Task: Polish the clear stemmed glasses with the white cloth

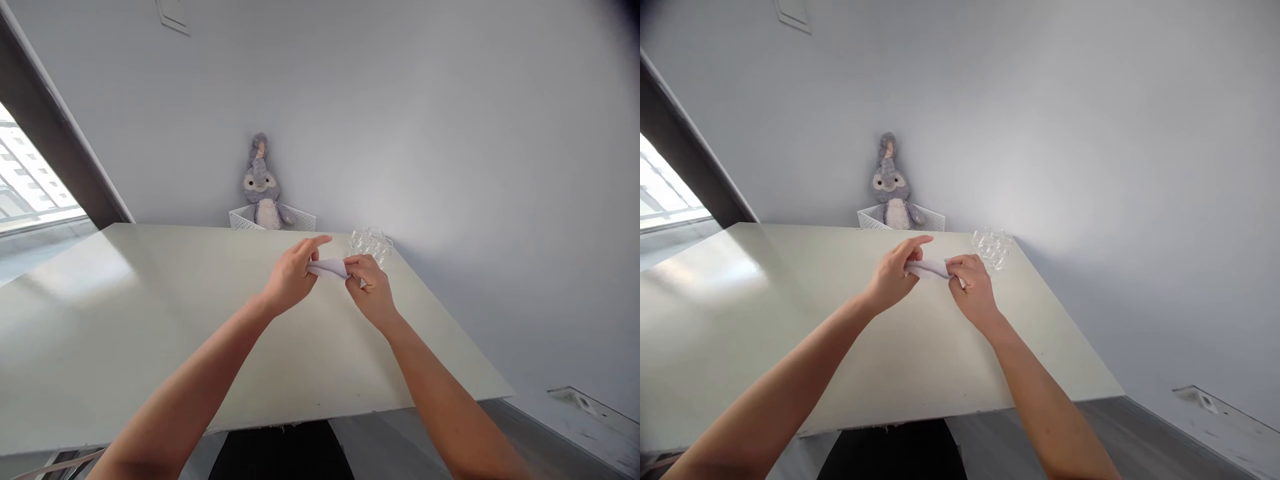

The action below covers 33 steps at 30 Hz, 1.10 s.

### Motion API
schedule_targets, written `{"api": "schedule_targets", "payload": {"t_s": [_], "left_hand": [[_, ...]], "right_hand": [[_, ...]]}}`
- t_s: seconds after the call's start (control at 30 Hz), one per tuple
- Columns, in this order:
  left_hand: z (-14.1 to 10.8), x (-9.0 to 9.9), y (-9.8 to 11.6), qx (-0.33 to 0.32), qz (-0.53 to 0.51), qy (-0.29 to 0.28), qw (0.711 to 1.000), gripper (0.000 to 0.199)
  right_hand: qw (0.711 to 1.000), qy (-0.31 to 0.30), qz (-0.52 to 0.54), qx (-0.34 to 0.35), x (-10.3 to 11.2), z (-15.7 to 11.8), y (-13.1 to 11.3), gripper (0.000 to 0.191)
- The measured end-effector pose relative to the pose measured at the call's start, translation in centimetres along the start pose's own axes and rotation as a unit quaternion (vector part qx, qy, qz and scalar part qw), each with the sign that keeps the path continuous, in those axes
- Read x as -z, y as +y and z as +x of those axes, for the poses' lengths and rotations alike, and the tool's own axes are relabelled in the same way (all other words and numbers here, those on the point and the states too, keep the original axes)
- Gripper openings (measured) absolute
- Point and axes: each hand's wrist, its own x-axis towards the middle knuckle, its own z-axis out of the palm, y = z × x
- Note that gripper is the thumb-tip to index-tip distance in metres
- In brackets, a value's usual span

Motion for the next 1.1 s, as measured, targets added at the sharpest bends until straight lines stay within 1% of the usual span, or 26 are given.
{"api": "schedule_targets", "payload": {"t_s": [0.03,0.07,0.1,0.13,0.17,0.2,0.23,0.27,0.3,0.33,0.4,0.47,0.53,0.6,0.67,0.73,0.8,0.9,1.0,1.1], "left_hand": [[-0.5,0.3,0.8,-0.021,0.032,-0.026,0.999,0.061],[-1.4,0.5,1.5,-0.032,0.059,-0.059,0.996,0.064],[-2.6,0.5,2.0,-0.045,0.078,-0.097,0.991,0.065],[-4.1,0.4,2.4,-0.056,0.084,-0.137,0.985,0.065],[-5.7,0.2,2.8,-0.062,0.078,-0.183,0.978,0.063],[-7.5,-0.1,3.0,-0.059,0.064,-0.217,0.972,0.061],[-9.2,-0.4,3.2,-0.053,0.044,-0.248,0.966,0.057],[-10.8,-0.6,3.3,-0.039,0.025,-0.258,0.965,0.053],[-12.3,-0.7,3.3,-0.018,0.008,-0.259,0.966,0.05],[-13.6,-0.8,3.2,-0.003,-0.011,-0.26,0.966,0.049],[-15.8,-0.7,2.7,0.025,-0.029,-0.213,0.976,0.049],[-17.4,-0.3,1.8,0.051,-0.009,-0.148,0.988,0.054],[-18.7,0.1,0.9,0.084,0.028,-0.078,0.993,0.056],[-19.8,0.6,0.3,0.118,0.067,-0.033,0.99,0.053],[-20.8,1.0,-0.1,0.144,0.111,-0.014,0.983,0.047],[-21.7,1.2,-0.4,0.163,0.165,-0.001,0.973,0.041],[-22.5,1.2,-0.7,0.168,0.213,0.014,0.962,0.037],[-23.4,1.1,-1.3,0.148,0.243,0.031,0.958,0.035],[-24.0,0.8,-1.6,0.085,0.213,0.041,0.973,0.025],[-24.2,0.6,-1.7,0.015,0.175,0.042,0.983,0.023]], "right_hand": [[1.0,-0.017,-0.002,0.011,0.2,-0.5,0.1,0.028],[0.999,-0.049,-0.004,0.014,0.3,-1.2,0.3,0.031],[0.995,-0.097,-0.008,0.009,0.4,-2.2,0.5,0.034],[0.987,-0.16,-0.017,-0.011,0.5,-3.2,0.8,0.037],[0.971,-0.231,-0.031,-0.047,0.6,-4.1,1.2,0.039],[0.948,-0.299,-0.05,-0.094,0.7,-4.9,1.5,0.04],[0.923,-0.349,-0.072,-0.144,0.9,-5.6,1.8,0.039],[0.902,-0.376,-0.094,-0.191,1.0,-6.0,2.1,0.038],[0.89,-0.378,-0.113,-0.228,1.1,-6.1,2.2,0.037],[0.889,-0.363,-0.129,-0.248,1.1,-6.1,2.3,0.037],[0.906,-0.312,-0.149,-0.243,0.6,-5.7,2.2,0.037],[0.92,-0.292,-0.159,-0.208,-0.6,-5.2,1.6,0.037],[0.922,-0.303,-0.172,-0.17,-2.4,-5.1,0.7,0.036],[0.917,-0.323,-0.184,-0.142,-4.6,-5.7,-0.2,0.044],[0.91,-0.348,-0.189,-0.12,-6.7,-6.5,-0.5,0.062],[0.901,-0.377,-0.187,-0.103,-8.4,-7.1,0.1,0.072],[0.893,-0.395,-0.192,-0.102,-9.5,-7.0,1.7,0.072],[0.885,-0.396,-0.21,-0.127,-10.2,-5.2,5.4,0.067],[0.879,-0.388,-0.233,-0.152,-10.7,-2.4,9.3,0.066],[0.867,-0.389,-0.259,-0.173,-11.9,0.7,12.1,0.067]]}}
